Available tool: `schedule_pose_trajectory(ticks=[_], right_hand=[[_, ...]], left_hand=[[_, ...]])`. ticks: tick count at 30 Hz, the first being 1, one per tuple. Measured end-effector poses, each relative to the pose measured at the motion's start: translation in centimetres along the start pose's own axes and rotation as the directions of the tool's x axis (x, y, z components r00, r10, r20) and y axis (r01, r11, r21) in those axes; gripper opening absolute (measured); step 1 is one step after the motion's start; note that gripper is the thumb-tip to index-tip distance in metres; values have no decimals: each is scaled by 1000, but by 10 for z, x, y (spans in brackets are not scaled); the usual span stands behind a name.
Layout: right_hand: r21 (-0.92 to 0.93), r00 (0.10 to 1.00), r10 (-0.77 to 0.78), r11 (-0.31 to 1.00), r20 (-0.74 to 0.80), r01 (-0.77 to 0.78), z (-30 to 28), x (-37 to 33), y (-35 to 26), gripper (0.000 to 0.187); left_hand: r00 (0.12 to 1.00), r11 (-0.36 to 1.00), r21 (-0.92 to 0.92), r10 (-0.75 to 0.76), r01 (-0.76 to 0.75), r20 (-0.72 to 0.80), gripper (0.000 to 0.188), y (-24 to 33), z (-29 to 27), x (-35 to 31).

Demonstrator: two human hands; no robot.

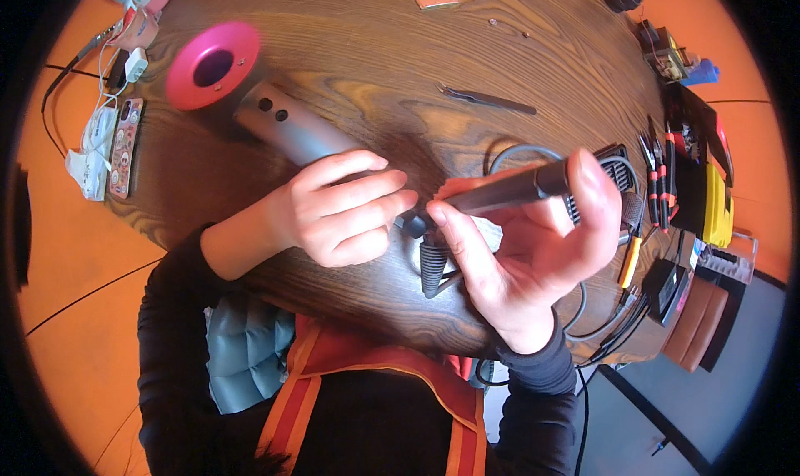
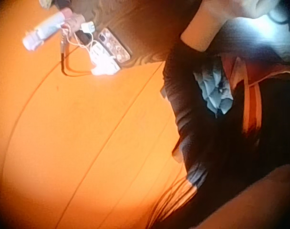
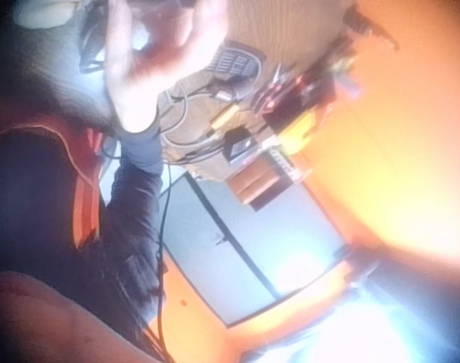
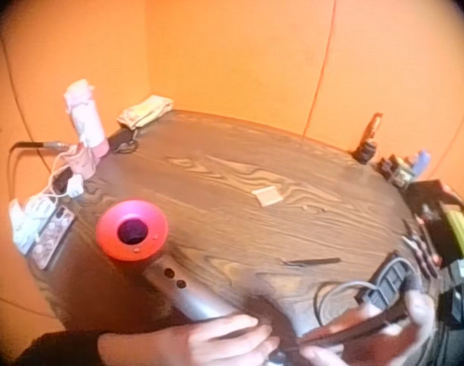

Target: The person assembles a hair dryer by attaching the power cord, inserting screws into the body, and securing the cord with a metal clamp. The person then wraps the cord around the handle.

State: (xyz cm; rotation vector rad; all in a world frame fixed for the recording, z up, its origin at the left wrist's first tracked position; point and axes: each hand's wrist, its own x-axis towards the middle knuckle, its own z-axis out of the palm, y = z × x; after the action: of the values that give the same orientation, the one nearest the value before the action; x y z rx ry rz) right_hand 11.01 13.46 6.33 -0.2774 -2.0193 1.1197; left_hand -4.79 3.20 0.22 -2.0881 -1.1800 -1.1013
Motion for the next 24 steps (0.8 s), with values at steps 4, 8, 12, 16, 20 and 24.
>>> schedule_pose_trajectory(ticks=[4,8,12,16,20,24], right_hand=[[200,989,146,968,28,-149,-4,3,-5,91],[274,986,148,948,76,-163,-3,4,-10,89],[121,985,57,990,160,-77,-8,10,-8,86],[41,990,-27,999,137,22,-5,6,-3,87],[5,992,-106,994,73,106,-2,1,0,89],[-29,993,-84,996,79,86,1,0,-5,91]], left_hand=[[1000,1000,0,3,-3,0,12,-3,0,-1],[999,999,-20,-29,29,-38,11,-2,1,0],[999,998,-59,-34,35,11,13,-1,-4,1],[999,998,-39,-39,39,23,14,-1,-5,2],[999,999,-40,-23,24,35,14,-1,-5,1],[998,998,-67,2,2,56,13,1,-6,-1]])
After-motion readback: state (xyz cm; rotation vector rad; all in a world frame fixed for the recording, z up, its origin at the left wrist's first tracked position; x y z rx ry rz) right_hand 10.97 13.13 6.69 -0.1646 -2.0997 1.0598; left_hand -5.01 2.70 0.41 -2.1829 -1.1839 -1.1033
